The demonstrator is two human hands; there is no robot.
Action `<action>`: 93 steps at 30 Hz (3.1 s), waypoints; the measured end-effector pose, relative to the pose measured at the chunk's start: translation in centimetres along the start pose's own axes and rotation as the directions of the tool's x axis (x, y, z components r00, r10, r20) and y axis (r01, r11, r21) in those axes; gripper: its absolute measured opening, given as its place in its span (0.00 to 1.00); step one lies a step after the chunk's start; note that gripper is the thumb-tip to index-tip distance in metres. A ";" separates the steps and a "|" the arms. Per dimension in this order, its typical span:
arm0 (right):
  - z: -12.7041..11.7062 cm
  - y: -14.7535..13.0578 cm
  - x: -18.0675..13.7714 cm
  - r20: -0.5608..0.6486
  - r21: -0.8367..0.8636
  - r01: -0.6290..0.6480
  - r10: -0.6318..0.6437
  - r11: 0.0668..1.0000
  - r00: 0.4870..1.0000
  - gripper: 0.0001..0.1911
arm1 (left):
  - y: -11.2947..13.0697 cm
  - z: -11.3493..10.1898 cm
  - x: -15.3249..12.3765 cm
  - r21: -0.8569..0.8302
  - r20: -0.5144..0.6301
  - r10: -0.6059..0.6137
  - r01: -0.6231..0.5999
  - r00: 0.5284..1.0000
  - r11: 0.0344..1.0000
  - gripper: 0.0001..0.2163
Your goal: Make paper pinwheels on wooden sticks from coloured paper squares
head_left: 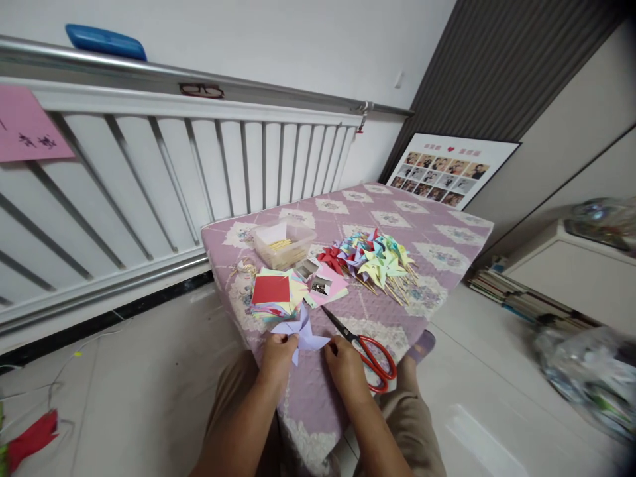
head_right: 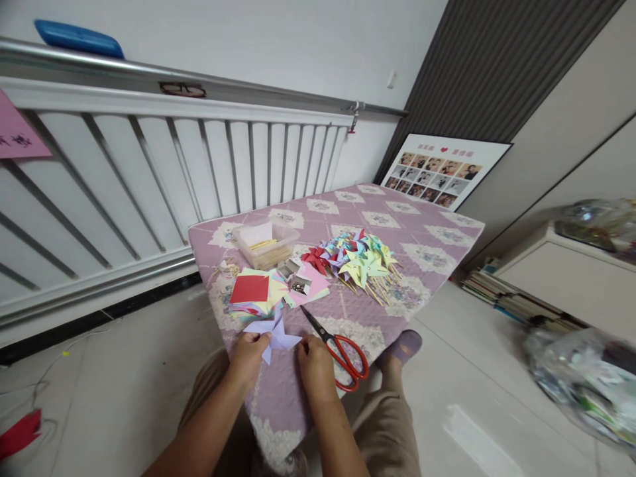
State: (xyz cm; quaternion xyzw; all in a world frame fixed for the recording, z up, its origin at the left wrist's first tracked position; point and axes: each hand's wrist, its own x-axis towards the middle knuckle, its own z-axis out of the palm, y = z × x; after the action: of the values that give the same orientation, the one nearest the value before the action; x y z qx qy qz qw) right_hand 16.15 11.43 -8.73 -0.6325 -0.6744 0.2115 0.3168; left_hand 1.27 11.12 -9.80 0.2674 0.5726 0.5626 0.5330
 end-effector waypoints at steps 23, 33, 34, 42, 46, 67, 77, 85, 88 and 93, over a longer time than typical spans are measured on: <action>-1.1 -0.8 -3.5 -0.072 0.657 -0.143 0.250 0.740 0.966 0.15 | 0.2 0.0 -0.6 0.163 0.025 0.032 -0.035 0.999 0.986 0.09; -1.7 -3.8 -2.4 0.079 0.656 -0.129 0.103 0.744 0.992 0.16 | 0.7 -0.1 -1.0 0.263 0.044 0.026 -0.037 0.999 0.964 0.11; -1.6 -4.0 -2.4 0.086 0.652 -0.126 0.093 0.747 0.992 0.16 | 0.6 -0.1 -1.0 0.270 0.045 0.027 -0.038 0.999 0.962 0.11; -0.9 -4.7 -1.6 0.099 0.625 -0.103 0.052 0.774 0.994 0.16 | 0.1 -0.2 -0.7 0.309 0.045 0.049 -0.060 0.998 0.949 0.12; -0.7 -4.6 -1.1 0.071 0.582 -0.069 0.034 0.810 0.997 0.14 | 0.1 -0.2 -0.7 0.316 0.065 0.052 -0.070 0.997 0.946 0.12; 0.1 -4.2 -0.5 0.048 0.211 0.260 -0.275 0.942 0.960 0.08 | -0.2 -0.4 -0.3 0.319 0.138 0.079 -0.119 0.987 0.940 0.08; 0.4 -3.6 -0.4 0.044 0.121 0.315 -0.322 0.942 0.946 0.08 | -0.9 -0.6 0.2 0.273 0.191 0.067 -0.119 0.979 0.955 0.08; 0.0 -3.6 -0.6 0.027 0.099 0.318 -0.322 0.943 0.946 0.08 | -0.3 -0.7 -0.2 0.242 0.205 0.051 -0.101 0.978 0.965 0.09; 0.1 -3.4 -0.5 0.029 0.099 0.320 -0.324 0.942 0.946 0.08 | 0.0 -0.8 -0.3 0.243 0.200 0.037 -0.086 0.979 0.966 0.09; 0.2 -3.2 -0.4 0.024 0.093 0.326 -0.329 0.941 0.944 0.08 | -0.4 -0.8 -0.1 0.232 0.201 0.036 -0.083 0.979 0.969 0.09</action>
State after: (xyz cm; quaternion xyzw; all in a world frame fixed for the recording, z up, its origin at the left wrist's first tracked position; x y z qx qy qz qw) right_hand 13.73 10.71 -6.77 -0.4930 -0.7662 0.1975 0.3618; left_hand 0.68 10.67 -10.32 0.4007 0.5730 0.4762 0.5333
